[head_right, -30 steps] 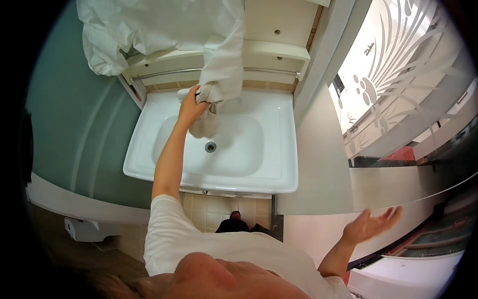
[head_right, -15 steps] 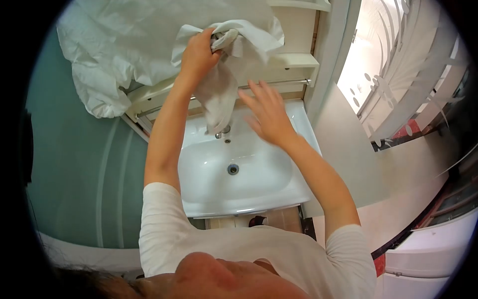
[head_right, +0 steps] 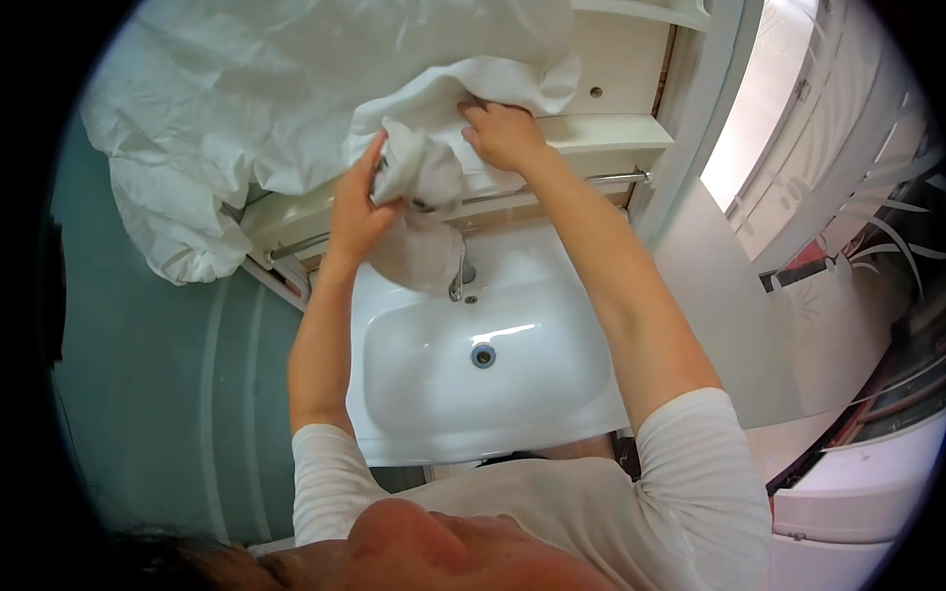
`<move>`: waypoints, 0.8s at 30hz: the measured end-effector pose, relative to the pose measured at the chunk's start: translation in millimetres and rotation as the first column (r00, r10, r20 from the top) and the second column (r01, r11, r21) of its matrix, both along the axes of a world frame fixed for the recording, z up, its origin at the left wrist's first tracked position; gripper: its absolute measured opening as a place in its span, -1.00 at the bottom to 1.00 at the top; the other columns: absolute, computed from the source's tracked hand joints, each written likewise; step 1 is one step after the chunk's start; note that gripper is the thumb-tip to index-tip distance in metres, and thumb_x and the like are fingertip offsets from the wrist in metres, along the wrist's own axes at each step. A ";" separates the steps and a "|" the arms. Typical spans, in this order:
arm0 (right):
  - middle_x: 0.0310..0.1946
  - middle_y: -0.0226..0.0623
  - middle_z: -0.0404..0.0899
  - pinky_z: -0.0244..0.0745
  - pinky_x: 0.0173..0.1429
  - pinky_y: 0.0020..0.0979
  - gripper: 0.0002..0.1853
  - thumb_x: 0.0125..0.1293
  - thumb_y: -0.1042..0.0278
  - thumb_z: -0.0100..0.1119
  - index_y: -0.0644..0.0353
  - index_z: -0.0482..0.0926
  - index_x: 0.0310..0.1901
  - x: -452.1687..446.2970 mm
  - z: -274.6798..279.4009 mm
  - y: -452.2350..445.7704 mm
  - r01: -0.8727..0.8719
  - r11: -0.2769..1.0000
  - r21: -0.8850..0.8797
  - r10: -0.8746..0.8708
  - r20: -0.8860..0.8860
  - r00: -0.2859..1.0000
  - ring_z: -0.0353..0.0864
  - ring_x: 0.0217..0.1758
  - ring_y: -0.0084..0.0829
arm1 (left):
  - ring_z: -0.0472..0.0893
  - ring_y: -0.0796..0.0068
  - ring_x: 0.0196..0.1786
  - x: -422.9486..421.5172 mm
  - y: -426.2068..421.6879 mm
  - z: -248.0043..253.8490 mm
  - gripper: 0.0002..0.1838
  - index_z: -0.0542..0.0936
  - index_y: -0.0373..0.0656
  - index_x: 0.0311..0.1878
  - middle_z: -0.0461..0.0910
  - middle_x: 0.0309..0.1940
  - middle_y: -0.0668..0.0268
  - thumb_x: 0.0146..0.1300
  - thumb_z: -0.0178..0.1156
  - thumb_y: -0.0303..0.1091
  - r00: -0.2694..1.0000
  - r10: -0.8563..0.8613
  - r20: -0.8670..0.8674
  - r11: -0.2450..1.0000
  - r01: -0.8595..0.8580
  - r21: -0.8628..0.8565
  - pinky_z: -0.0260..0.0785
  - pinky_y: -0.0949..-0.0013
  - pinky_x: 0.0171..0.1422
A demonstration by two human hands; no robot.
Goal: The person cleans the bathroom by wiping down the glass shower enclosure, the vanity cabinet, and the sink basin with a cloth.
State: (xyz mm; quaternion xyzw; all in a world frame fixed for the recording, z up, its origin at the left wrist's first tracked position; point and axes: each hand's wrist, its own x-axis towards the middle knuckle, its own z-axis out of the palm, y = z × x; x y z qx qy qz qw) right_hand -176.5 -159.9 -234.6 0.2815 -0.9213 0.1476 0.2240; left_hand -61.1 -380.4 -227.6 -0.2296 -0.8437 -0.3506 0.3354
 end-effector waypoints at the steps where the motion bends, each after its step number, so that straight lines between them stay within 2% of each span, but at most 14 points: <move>1: 0.18 -0.04 0.36 0.22 0.27 -0.12 -0.53 0.30 0.09 -0.04 -0.03 0.34 0.24 -3.8 -1.0 1.0 -0.012 1.000 -0.017 0.012 -0.022 1.000 0.38 0.16 -0.01 | 0.51 0.06 0.04 7.8 -0.6 -10.5 -0.15 0.25 -0.11 0.34 0.50 -0.01 -0.02 -0.16 0.23 -0.41 0.999 -0.007 0.040 0.999 0.009 -0.043 0.31 0.24 0.13; 3: 0.17 -0.04 0.37 0.22 0.26 -0.11 -0.53 0.31 0.08 -0.05 -0.04 0.34 0.24 -3.0 -2.8 3.2 -0.032 0.999 -0.039 0.030 -0.043 0.999 0.39 0.15 -0.01 | 0.50 -0.02 -0.01 10.5 -1.9 -25.8 -0.14 0.24 -0.13 0.34 0.51 -0.08 -0.06 -0.17 0.26 -0.38 0.997 -0.006 0.082 0.996 0.013 -0.090 0.33 0.17 0.07; 5: 0.20 -0.05 0.34 0.22 0.26 -0.10 -0.54 0.32 0.07 -0.07 -0.05 0.35 0.23 3.2 -6.4 5.9 0.042 0.996 0.079 -0.043 0.010 0.999 0.39 0.15 -0.01 | 0.52 0.00 -0.02 12.1 -5.0 -40.8 -0.13 0.24 -0.12 0.34 0.51 -0.09 -0.07 -0.18 0.26 -0.39 0.964 -0.016 0.264 1.000 0.021 -0.019 0.34 0.17 0.07; 8: 0.09 -0.11 0.42 0.14 0.29 -0.07 -0.55 0.32 0.08 -0.11 -0.04 0.36 0.22 15.3 -10.3 7.2 0.021 0.999 0.039 -0.023 0.047 0.999 0.38 0.16 -0.08 | 0.49 -0.01 0.08 6.1 -5.8 -44.3 -0.12 0.24 -0.11 0.34 0.48 0.03 -0.09 -0.20 0.27 -0.38 0.920 0.040 0.390 0.998 -0.052 0.019 0.32 0.22 0.15; 10: 0.11 -0.13 0.41 0.13 0.30 -0.08 -0.56 0.32 0.11 -0.08 -0.03 0.36 0.21 24.0 -13.0 13.5 -0.017 1.000 0.013 0.016 0.034 0.999 0.37 0.17 -0.10 | 0.45 -0.03 0.16 -1.2 -6.6 -40.9 -0.11 0.24 -0.11 0.35 0.43 0.12 -0.12 -0.21 0.27 -0.34 0.873 0.080 0.482 0.994 -0.105 0.024 0.28 0.28 0.22; 12: 0.13 -0.15 0.40 0.13 0.30 -0.09 -0.56 0.31 0.14 -0.05 -0.03 0.36 0.21 34.1 -18.3 17.7 -0.049 0.999 -0.013 0.049 0.022 0.999 0.36 0.18 -0.11 | 0.45 -0.03 0.16 -7.1 -8.9 -38.3 -0.11 0.24 -0.10 0.35 0.44 0.11 -0.11 -0.21 0.26 -0.34 0.877 0.094 0.471 0.994 -0.111 0.008 0.28 0.28 0.22; 14: 0.18 -0.19 0.37 0.13 0.31 -0.11 -0.55 0.27 0.22 0.04 -0.01 0.37 0.21 47.0 -29.0 21.0 -0.185 0.983 -0.009 0.179 -0.220 0.959 0.30 0.24 -0.15 | 0.44 -0.01 0.17 -5.5 -8.0 -36.9 -0.12 0.24 -0.07 0.35 0.45 0.11 -0.09 -0.20 0.22 -0.34 0.877 0.097 0.471 0.994 -0.110 -0.001 0.27 0.28 0.22; 15: 0.18 -0.19 0.37 0.13 0.31 -0.11 -0.55 0.27 0.22 0.04 -0.01 0.37 0.21 57.3 -33.4 20.4 -0.198 0.980 -0.004 0.193 -0.204 0.960 0.30 0.24 -0.15 | 0.44 -0.01 0.17 2.8 -5.9 -36.8 -0.12 0.24 -0.07 0.35 0.45 0.11 -0.09 -0.20 0.22 -0.34 0.868 0.105 0.485 0.992 -0.123 0.005 0.27 0.28 0.22; 17: 0.23 -0.21 0.33 0.12 0.32 -0.13 -0.53 0.22 0.28 0.10 -0.03 0.38 0.20 70.4 -37.4 21.9 -0.227 0.969 0.100 0.246 -0.278 0.928 0.23 0.30 -0.17 | 0.46 -0.01 0.12 12.6 0.9 -36.1 -0.14 0.26 -0.08 0.34 0.50 0.05 -0.03 -0.19 0.23 -0.33 0.925 -0.026 0.379 0.992 -0.023 0.124 0.29 0.26 0.19; 18: 0.23 -0.21 0.33 0.12 0.32 -0.13 -0.53 0.22 0.28 0.10 -0.03 0.38 0.20 69.3 -40.6 21.7 -0.237 0.966 0.102 0.256 -0.271 0.928 0.23 0.30 -0.17 | 0.47 0.05 0.05 16.8 6.2 -49.2 -0.18 0.31 -0.05 0.30 0.51 -0.02 0.08 -0.18 0.26 -0.37 0.983 0.041 0.181 0.999 -0.045 0.022 0.30 0.22 0.15; 20: 0.21 -0.17 0.35 0.14 0.32 -0.14 -0.54 0.24 0.22 0.08 -0.05 0.39 0.20 60.4 -45.8 19.7 -0.161 0.971 0.179 0.212 -0.325 0.921 0.24 0.31 -0.12 | 0.45 0.08 0.01 35.4 20.6 -74.9 -0.27 0.41 0.00 0.22 0.50 -0.08 0.17 -0.19 0.27 -0.43 0.993 -0.092 -0.072 0.992 0.086 -0.089 0.31 0.18 0.12; 21: 0.21 -0.17 0.35 0.14 0.32 -0.14 -0.54 0.24 0.22 0.08 -0.05 0.39 0.20 53.5 -44.9 19.7 -0.166 0.970 0.176 0.215 -0.320 0.923 0.24 0.31 -0.12 | 0.45 0.09 0.01 44.2 32.3 -88.2 -0.31 0.46 0.02 0.16 0.49 -0.07 0.19 -0.20 0.28 -0.46 0.986 -0.154 -0.059 0.979 0.144 -0.142 0.31 0.17 0.12; 23: 0.16 -0.15 0.41 0.18 0.30 -0.17 -0.57 0.27 0.14 0.04 -0.05 0.41 0.18 30.7 -38.1 22.1 -0.137 0.990 0.031 0.134 0.075 0.988 0.31 0.26 -0.12 | 0.45 0.10 0.02 52.5 54.4 -100.5 -0.35 0.50 0.04 0.11 0.49 -0.07 0.21 -0.20 0.28 -0.48 0.978 -0.206 -0.043 0.962 0.194 -0.192 0.31 0.16 0.12; 24: 0.09 -0.13 0.47 0.23 0.27 -0.20 -0.59 0.30 0.09 0.00 0.00 0.44 0.14 20.5 -36.7 24.5 -0.032 0.995 0.096 0.031 0.015 0.999 0.37 0.20 -0.11 | 0.44 0.10 0.03 53.0 61.8 -103.1 -0.41 0.54 0.01 0.06 0.48 -0.06 0.20 -0.20 0.31 -0.46 0.970 -0.232 -0.073 0.949 0.209 -0.237 0.32 0.17 0.10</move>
